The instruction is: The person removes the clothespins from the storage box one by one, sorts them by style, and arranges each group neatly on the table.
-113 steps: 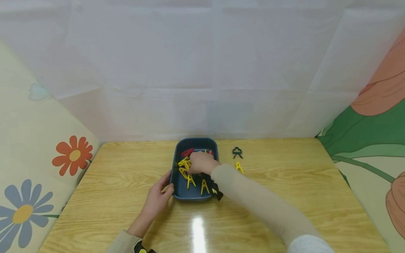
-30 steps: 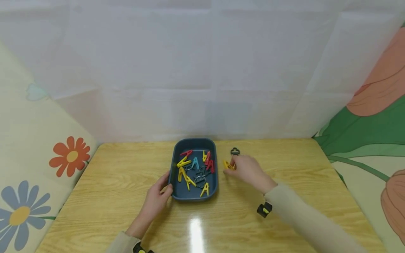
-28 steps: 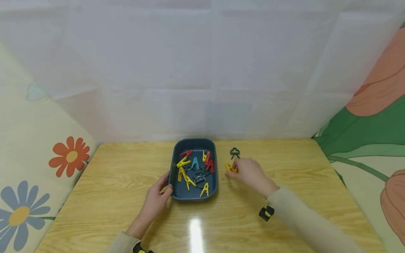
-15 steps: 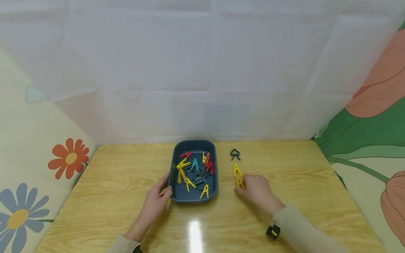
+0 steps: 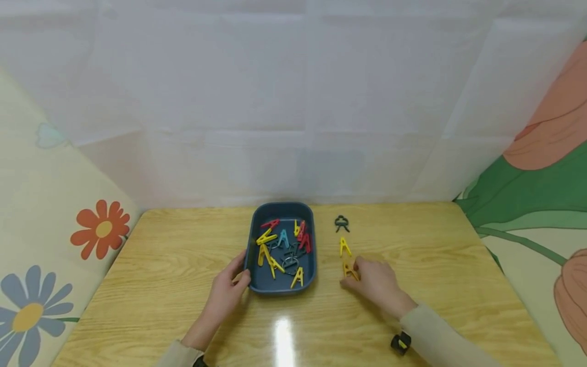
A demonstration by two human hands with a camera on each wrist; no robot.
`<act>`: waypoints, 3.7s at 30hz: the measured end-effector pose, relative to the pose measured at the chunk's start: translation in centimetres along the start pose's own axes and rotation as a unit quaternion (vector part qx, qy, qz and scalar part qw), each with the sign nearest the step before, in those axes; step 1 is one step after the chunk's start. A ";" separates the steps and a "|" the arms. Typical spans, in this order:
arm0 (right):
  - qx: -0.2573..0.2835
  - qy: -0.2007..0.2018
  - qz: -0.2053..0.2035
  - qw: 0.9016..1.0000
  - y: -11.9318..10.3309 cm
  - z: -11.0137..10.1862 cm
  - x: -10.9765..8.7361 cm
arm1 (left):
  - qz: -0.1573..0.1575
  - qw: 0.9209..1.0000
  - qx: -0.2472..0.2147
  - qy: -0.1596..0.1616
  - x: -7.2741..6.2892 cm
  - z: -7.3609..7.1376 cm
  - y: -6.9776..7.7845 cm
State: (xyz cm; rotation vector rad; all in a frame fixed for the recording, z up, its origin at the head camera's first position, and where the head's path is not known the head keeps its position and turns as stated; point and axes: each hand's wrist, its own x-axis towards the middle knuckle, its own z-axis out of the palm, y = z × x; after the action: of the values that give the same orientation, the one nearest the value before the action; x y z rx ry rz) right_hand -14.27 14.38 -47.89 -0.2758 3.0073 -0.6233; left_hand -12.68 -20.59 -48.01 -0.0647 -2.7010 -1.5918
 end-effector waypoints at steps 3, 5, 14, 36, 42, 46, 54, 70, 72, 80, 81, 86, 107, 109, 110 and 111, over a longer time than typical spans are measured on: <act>0.002 -0.009 0.002 1.000 0.1 -0.1 -0.3 | 0.001 1.000 -0.001 0.000 0.0 0.0 0.0; 0.001 -0.013 0.000 1.000 0.1 -0.2 -0.4 | 0.002 1.000 -0.001 0.000 0.0 0.0 0.0; -0.007 -0.009 -0.010 1.000 0.0 -0.1 -0.6 | 0.001 1.000 -0.003 0.002 0.1 0.1 -0.1; -0.009 -0.001 -0.035 0.999 -0.7 -2.7 1.6 | 0.000 1.000 0.000 0.002 0.1 0.0 -0.1; -0.010 -0.010 -0.036 0.999 -2.4 -4.3 3.1 | -0.003 1.000 0.003 0.000 0.1 0.0 -0.1; -0.016 -0.017 -0.041 0.999 -3.5 -5.1 4.2 | -0.002 1.000 0.004 0.001 0.1 0.0 0.0; -0.006 -0.042 -0.045 0.998 -6.2 -6.3 6.4 | 0.011 1.000 0.005 0.006 0.0 0.1 0.0; -0.017 -0.066 -0.054 0.996 -11.9 -5.5 10.8 | 0.011 1.000 0.007 0.003 -0.1 0.0 0.0; -0.012 -0.070 -0.057 0.996 -12.4 -5.2 11.3 | 0.012 1.000 0.009 0.004 -0.1 0.0 0.0; 0.001 -0.094 -0.056 0.994 -14.0 -3.2 13.1 | 0.016 1.000 0.011 0.010 -0.1 0.0 0.2; -0.003 -0.095 -0.054 0.994 -14.2 -2.9 13.3 | 0.017 1.000 0.012 0.010 -0.2 -0.1 0.2; -0.016 -0.099 -0.038 0.994 -15.2 -1.8 13.8 | 0.014 1.000 0.011 0.010 -0.2 -0.1 0.1; -0.062 -0.129 0.025 0.989 -16.1 0.8 14.4 | -0.008 1.000 0.007 0.001 0.0 0.0 0.0; -0.064 -0.138 0.026 0.988 -16.0 0.8 14.4 | -0.011 1.000 0.008 -0.001 0.0 -0.1 0.1; -0.063 -0.142 0.026 0.988 -16.0 0.8 14.3 | -0.012 1.000 0.008 -0.002 0.0 -0.1 0.1; -0.061 -0.145 0.026 0.987 -16.0 0.8 14.3 | -0.013 1.000 0.008 -0.003 0.0 -0.1 0.1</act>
State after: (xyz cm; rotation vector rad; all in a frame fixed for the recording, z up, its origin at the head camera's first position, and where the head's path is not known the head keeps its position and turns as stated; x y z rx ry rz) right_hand -25.66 -3.02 -42.57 -0.2670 2.7649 -0.3581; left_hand -12.62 -20.59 -47.85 -0.0330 -2.7308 -1.5778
